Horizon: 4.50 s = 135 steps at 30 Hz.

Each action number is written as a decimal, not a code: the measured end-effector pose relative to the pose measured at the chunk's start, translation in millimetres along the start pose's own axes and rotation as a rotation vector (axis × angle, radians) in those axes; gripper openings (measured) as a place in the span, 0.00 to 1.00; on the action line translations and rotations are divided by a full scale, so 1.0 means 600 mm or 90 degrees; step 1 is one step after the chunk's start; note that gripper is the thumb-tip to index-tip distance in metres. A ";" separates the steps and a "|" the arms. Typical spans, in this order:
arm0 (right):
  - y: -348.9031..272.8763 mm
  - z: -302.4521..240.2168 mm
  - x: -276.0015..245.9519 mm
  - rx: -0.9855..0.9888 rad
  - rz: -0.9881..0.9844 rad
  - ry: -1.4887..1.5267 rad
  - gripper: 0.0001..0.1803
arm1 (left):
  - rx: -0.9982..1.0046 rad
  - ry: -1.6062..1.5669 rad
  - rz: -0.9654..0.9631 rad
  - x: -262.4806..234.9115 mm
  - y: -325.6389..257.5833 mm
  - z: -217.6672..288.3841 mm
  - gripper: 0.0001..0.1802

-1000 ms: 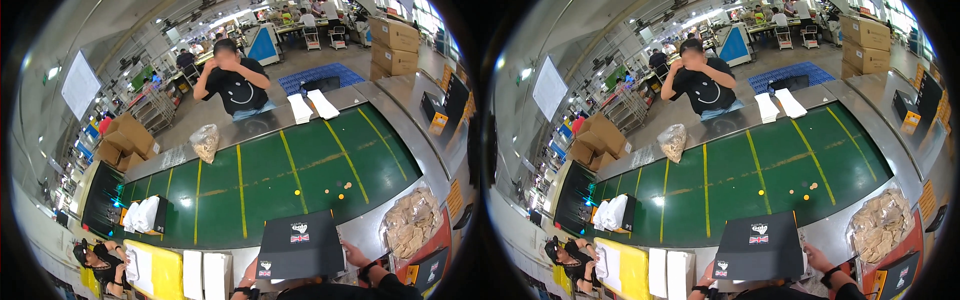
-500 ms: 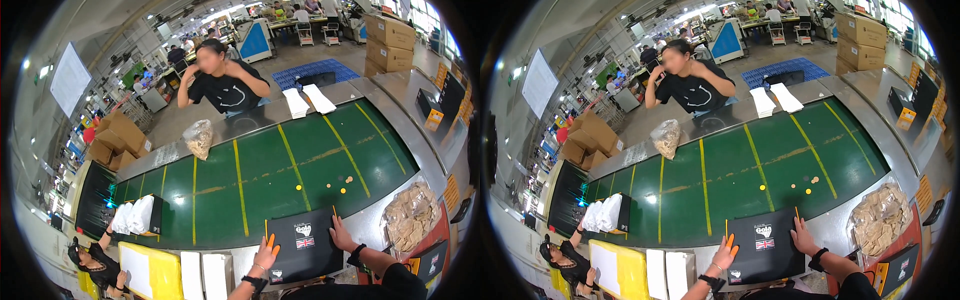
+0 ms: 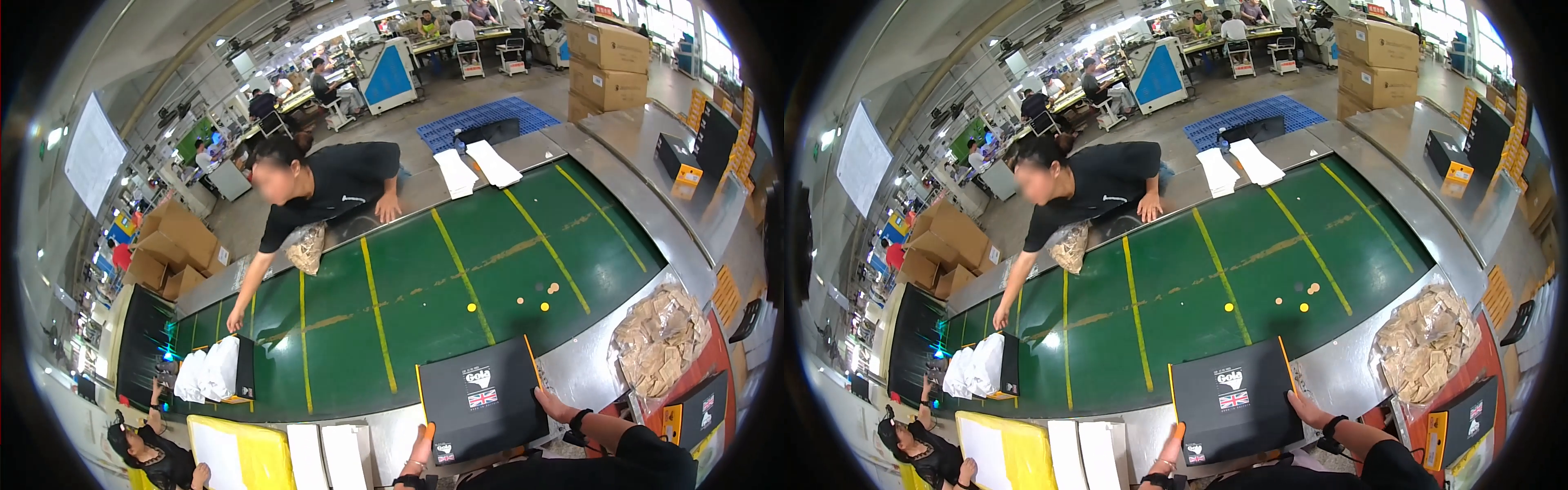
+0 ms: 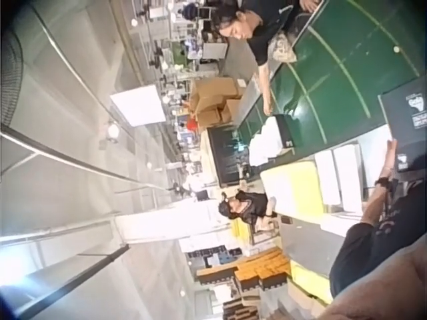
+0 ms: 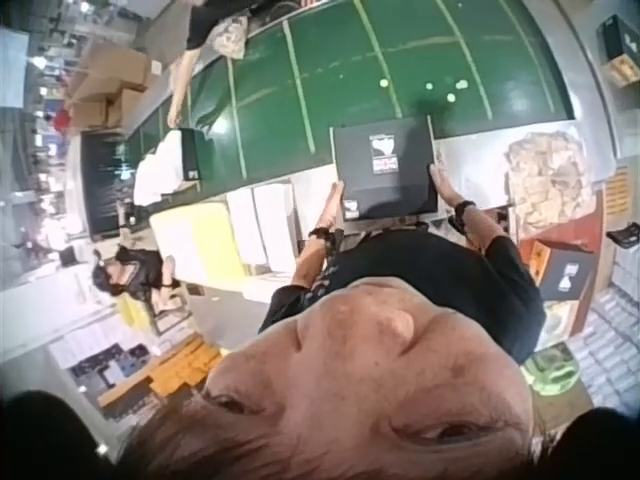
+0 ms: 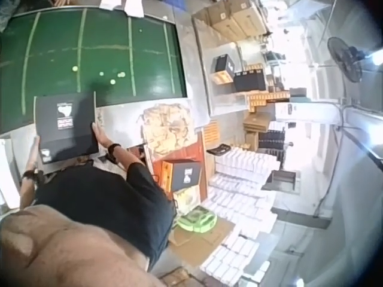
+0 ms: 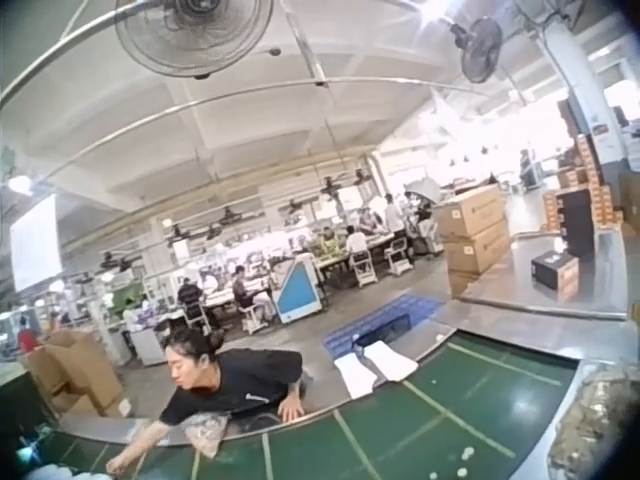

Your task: The recorder is placing wrapped shoes into shoe boxes on a conveyor line in a manufacturing environment.

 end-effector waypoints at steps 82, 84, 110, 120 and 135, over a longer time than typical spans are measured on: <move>0.049 -0.294 0.051 -0.464 0.032 -0.883 0.26 | 0.467 0.816 -0.122 0.051 0.026 0.299 0.30; 0.031 -0.310 0.061 -0.504 0.090 -0.914 0.25 | 0.512 0.804 -0.075 0.057 0.011 0.292 0.27; 0.038 -0.288 0.047 -0.514 0.119 -0.864 0.28 | 0.454 0.870 -0.254 0.059 -0.017 0.323 0.54; 0.022 -0.321 0.063 -0.514 0.021 -0.972 0.52 | 0.384 0.965 -0.247 0.068 -0.035 0.331 0.51; 0.010 -0.327 0.052 -0.516 -0.022 -0.804 0.52 | 0.477 0.899 -0.136 0.072 -0.032 0.301 0.47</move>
Point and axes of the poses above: each hand's wrist, its own y-axis towards the middle knuckle, its own x-axis out of the palm, z = x × y, the point moved 4 cm from there along y, towards the middle knuckle, and after that the axes turned 7 degrees about -y, right-handed, at the moved point
